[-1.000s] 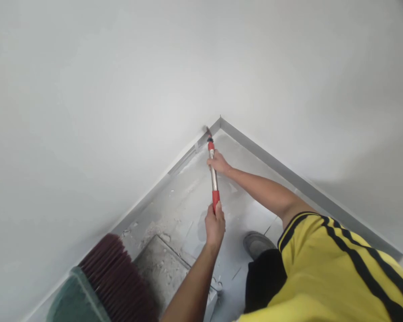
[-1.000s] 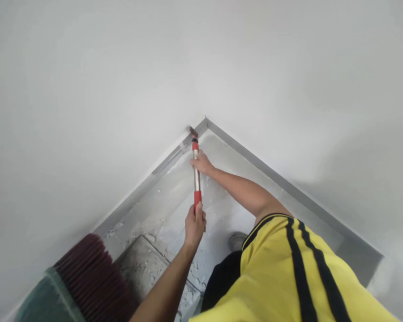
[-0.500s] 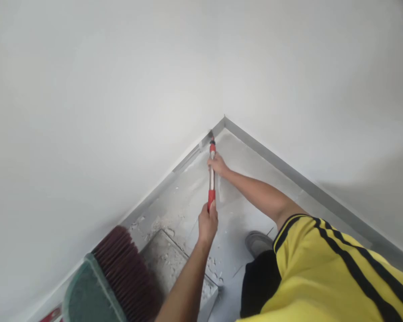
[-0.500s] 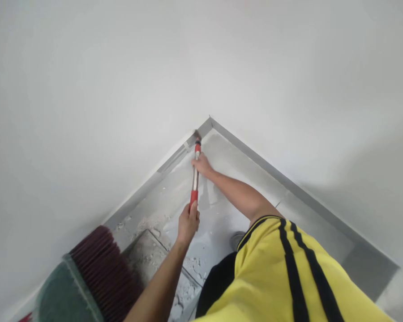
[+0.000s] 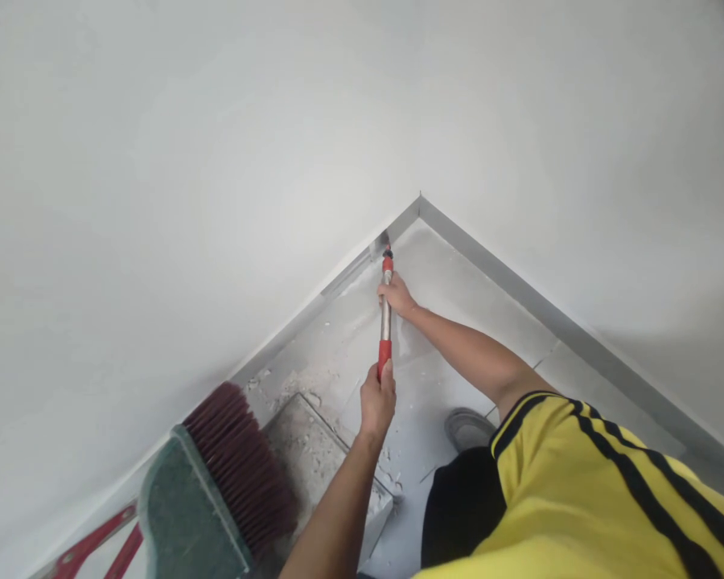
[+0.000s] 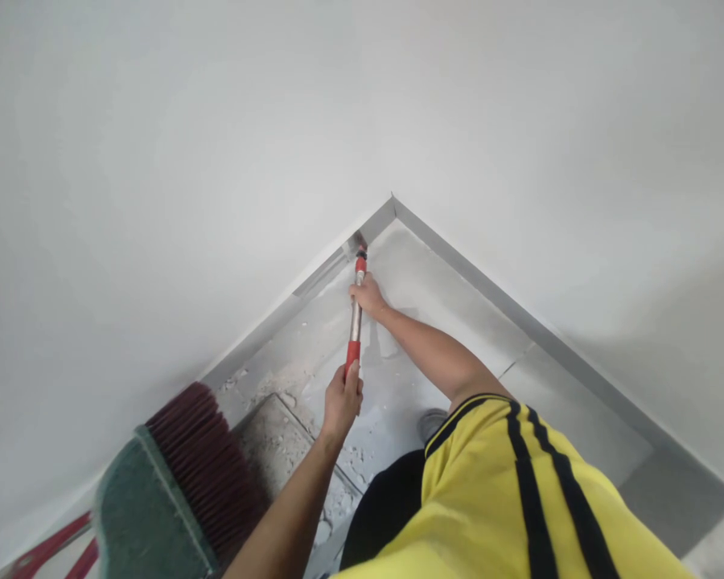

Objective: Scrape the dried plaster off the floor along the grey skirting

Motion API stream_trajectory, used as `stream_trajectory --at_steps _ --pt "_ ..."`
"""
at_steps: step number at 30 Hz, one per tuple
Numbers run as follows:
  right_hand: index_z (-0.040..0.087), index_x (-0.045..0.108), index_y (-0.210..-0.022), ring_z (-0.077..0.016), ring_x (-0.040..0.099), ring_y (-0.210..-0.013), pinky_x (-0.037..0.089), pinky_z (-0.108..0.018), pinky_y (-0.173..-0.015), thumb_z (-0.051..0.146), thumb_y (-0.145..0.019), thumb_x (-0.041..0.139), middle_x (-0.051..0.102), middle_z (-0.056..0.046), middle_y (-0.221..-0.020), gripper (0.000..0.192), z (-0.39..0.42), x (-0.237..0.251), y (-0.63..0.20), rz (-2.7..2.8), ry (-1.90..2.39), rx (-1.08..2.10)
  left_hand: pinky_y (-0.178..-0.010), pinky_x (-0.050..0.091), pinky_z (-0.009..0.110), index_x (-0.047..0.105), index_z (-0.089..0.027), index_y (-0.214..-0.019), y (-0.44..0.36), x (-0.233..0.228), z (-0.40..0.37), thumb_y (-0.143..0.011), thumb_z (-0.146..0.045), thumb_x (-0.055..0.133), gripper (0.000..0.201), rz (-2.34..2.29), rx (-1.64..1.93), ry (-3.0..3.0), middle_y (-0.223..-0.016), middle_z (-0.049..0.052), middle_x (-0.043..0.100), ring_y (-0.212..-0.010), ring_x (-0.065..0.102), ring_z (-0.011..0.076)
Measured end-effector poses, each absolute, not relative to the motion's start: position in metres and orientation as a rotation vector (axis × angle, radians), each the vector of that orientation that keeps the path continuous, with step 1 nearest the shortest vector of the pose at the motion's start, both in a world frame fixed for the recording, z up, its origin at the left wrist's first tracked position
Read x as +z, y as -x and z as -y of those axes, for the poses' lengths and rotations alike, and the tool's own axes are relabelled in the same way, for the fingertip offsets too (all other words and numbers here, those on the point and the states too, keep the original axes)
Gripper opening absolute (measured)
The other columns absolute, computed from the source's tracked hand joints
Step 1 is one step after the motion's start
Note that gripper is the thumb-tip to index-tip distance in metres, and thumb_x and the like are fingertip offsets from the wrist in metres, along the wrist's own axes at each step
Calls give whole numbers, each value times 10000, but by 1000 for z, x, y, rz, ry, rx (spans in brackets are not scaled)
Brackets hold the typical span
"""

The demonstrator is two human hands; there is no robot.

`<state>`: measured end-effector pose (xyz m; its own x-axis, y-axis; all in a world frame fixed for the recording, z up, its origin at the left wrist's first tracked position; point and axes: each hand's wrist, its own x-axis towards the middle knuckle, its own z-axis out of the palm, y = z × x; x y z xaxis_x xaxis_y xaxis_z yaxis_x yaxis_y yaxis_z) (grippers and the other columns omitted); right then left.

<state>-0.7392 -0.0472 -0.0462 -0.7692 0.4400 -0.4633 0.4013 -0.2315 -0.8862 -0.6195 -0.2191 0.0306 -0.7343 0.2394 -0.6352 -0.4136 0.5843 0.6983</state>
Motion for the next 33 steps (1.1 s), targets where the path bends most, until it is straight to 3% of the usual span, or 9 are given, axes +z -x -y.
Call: stream_trajectory --at_steps 7,12,18,33 --pt "226 313 -780 -100 464 -387 384 -200 -357 165 -578 509 448 102 -477 288 79 -48 729 1921 984 2300 -446 342 207 538 -170 -818 601 35 243 -827 -599 335 474 -2144 1126 220 -534 -22 483 -434 446 102" --pt "223 315 -742 -103 453 -381 396 -210 -360 159 -589 459 423 94 -449 220 56 -36 739 1792 1009 2271 -466 347 212 559 -158 -802 625 42 228 -809 -601 378 478 -2165 1129 107 -554 -5 509 -465 465 108" --pt "227 308 -775 -99 458 -378 385 -200 -346 143 -563 516 437 109 -472 309 76 -38 732 1956 983 2339 -405 320 198 540 -159 -861 600 40 237 -817 -614 341 499 -2089 1189 286 -517 -35 461 -394 415 92" --pt "222 328 -739 -107 452 -376 388 -215 -357 160 -586 467 431 83 -449 217 59 -26 732 1898 1026 2304 -414 320 196 532 -163 -790 608 48 226 -805 -599 395 458 -2077 1234 210 -532 -26 469 -416 414 86"
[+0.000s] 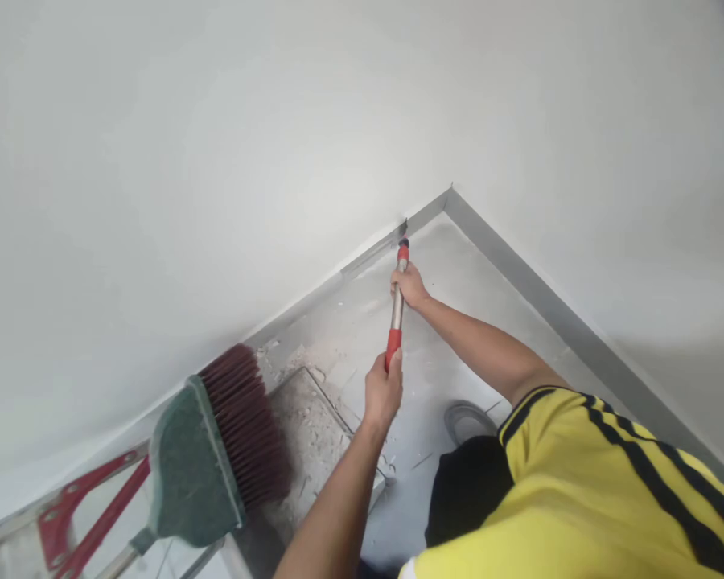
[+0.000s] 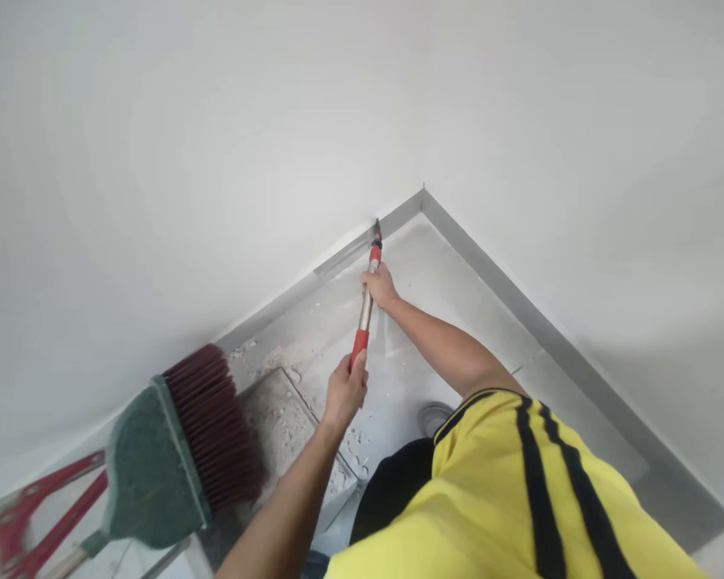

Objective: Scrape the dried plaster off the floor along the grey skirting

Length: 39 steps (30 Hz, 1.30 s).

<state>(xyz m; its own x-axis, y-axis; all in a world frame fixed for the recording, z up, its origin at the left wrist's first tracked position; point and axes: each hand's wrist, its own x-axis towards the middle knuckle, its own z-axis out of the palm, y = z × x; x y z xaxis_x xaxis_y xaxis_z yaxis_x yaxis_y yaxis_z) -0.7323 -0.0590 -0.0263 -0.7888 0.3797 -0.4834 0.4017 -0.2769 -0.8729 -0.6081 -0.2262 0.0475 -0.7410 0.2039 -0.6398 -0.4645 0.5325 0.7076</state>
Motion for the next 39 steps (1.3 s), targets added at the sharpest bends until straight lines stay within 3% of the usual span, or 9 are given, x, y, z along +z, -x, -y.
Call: stream_trajectory --at_steps 21,39 --pt "221 336 -794 -113 470 -423 379 -218 -374 150 -585 521 454 78 -505 288 74 -18 735 -1948 -916 -2175 -353 288 179 515 -161 -853 597 58 229 -806 -627 356 494 -1955 1304 351 -509 -54 414 -361 363 69" --pt "218 334 -772 -129 495 -468 390 -231 -415 183 -596 530 466 66 -517 266 82 -15 740 -2068 -951 -2058 -339 289 172 490 -166 -785 604 68 239 -793 -630 380 476 -1989 1275 355 -504 -64 405 -349 355 57"
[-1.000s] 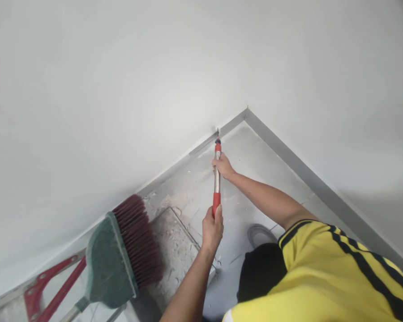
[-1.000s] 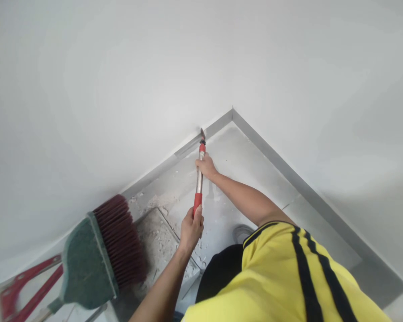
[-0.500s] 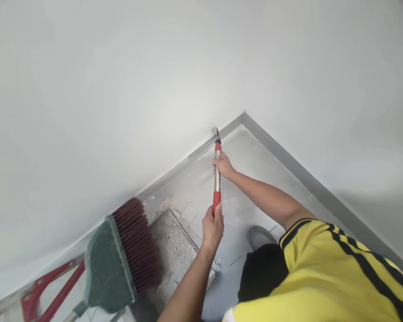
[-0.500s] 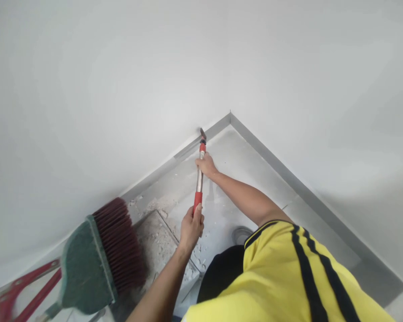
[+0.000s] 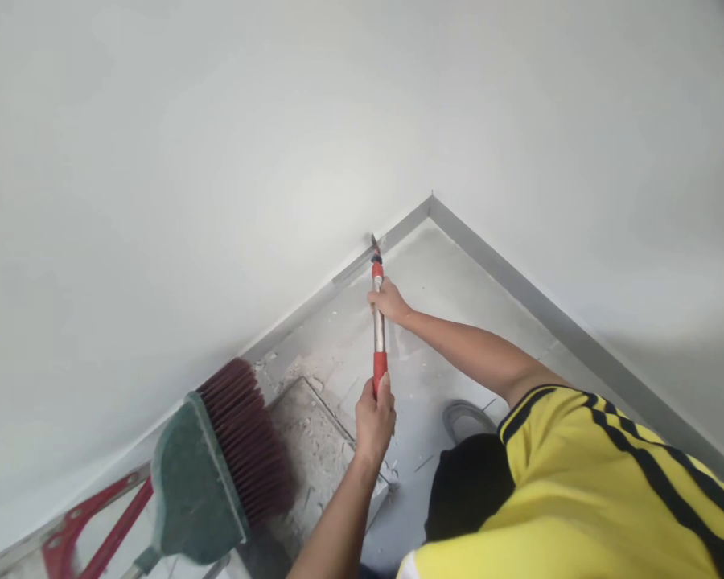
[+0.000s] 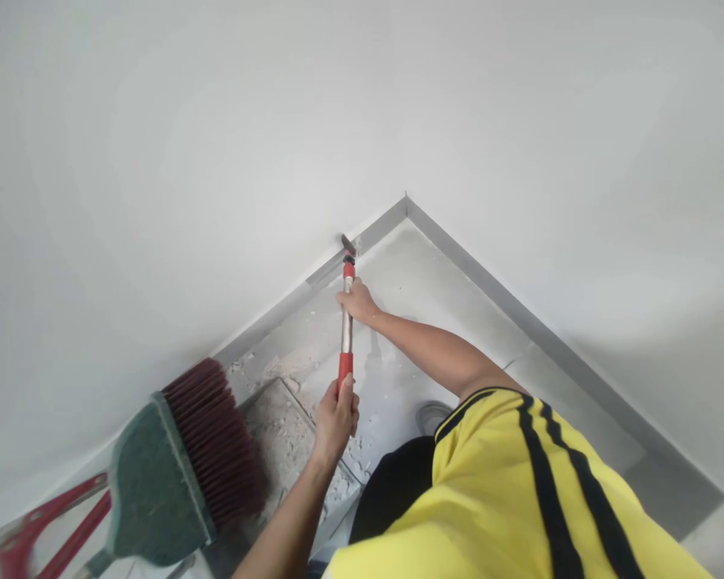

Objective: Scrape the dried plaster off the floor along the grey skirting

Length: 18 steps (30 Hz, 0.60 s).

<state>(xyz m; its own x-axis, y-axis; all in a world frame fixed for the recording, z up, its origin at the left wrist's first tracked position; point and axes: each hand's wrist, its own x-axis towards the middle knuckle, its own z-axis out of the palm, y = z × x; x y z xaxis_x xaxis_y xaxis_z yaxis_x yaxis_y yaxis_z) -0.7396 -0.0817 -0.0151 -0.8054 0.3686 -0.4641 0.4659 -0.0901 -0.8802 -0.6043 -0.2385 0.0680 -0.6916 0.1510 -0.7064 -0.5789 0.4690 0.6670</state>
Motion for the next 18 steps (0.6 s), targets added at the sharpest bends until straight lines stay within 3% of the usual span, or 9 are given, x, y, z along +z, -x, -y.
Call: stream_trajectory --at_steps 18 --pt "224 327 -779 -126 481 -482 382 -231 -423 188 -590 519 448 68 -532 272 82 -6 741 -2039 -1005 -2140 -367 270 164 465 -172 -771 610 71 243 -808 -598 402 433 -2004 1289 289 -495 -74 374 -360 338 49"
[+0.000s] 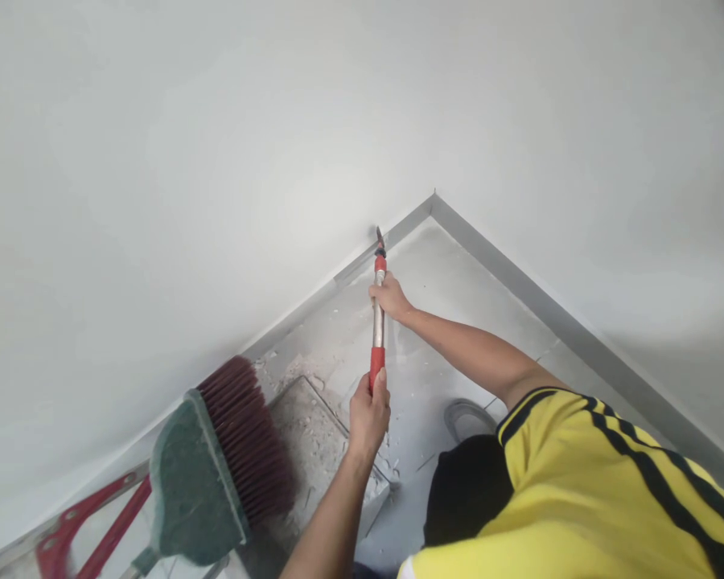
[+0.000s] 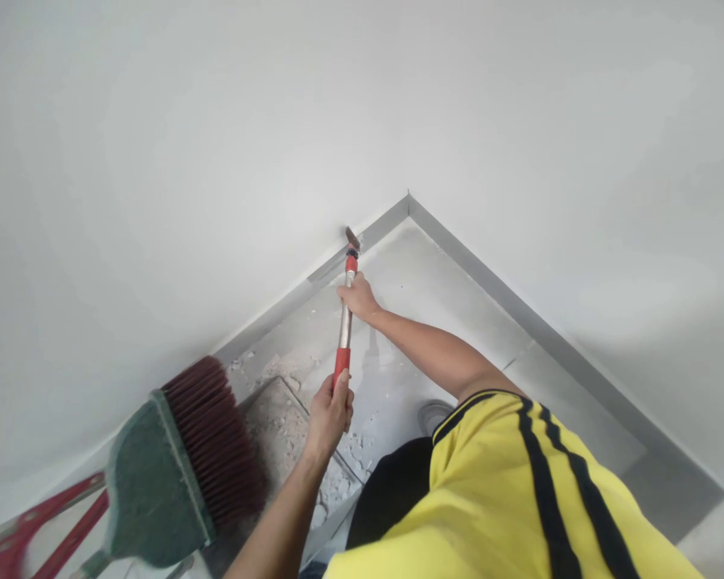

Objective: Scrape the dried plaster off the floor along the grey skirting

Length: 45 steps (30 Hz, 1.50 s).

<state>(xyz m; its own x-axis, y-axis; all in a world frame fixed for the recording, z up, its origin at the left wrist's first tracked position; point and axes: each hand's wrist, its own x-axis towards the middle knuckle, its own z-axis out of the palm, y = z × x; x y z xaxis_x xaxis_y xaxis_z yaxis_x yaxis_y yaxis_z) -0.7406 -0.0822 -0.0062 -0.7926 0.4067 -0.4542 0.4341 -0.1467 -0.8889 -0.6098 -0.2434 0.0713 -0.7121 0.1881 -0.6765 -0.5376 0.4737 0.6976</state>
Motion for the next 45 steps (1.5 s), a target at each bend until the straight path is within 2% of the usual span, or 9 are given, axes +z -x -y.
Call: stream_trajectory --at_steps 3,9,17,45 --pt "227 326 -794 -117 471 -473 380 -224 -418 178 -586 515 440 76 -539 285 85 -9 740 -1990 -1003 -2230 -372 278 167 444 -177 -735 607 70 244 -810 -604 390 437 -2028 1274 294 -500 -72 373 -363 338 50" --pt "224 329 -785 -119 470 -469 389 -228 -415 175 -579 525 445 73 -534 289 84 -8 742 -1994 -1033 -2217 -374 289 174 480 -172 -776 611 74 244 -797 -618 397 454 -2046 1254 287 -504 -67 385 -368 348 58" --pt "222 330 -794 -117 473 -474 394 -225 -420 167 -591 512 447 70 -539 278 81 1 744 -1960 -1017 -2271 -393 295 167 447 -186 -707 617 85 245 -815 -579 399 411 -2077 1222 233 -498 -64 391 -381 359 59" --pt "222 318 -787 -124 488 -470 405 -239 -432 179 -595 511 456 73 -536 276 79 2 745 -2003 -1060 -2250 -370 290 176 514 -165 -774 621 81 245 -793 -613 404 462 -2073 1230 237 -498 -59 400 -366 354 61"
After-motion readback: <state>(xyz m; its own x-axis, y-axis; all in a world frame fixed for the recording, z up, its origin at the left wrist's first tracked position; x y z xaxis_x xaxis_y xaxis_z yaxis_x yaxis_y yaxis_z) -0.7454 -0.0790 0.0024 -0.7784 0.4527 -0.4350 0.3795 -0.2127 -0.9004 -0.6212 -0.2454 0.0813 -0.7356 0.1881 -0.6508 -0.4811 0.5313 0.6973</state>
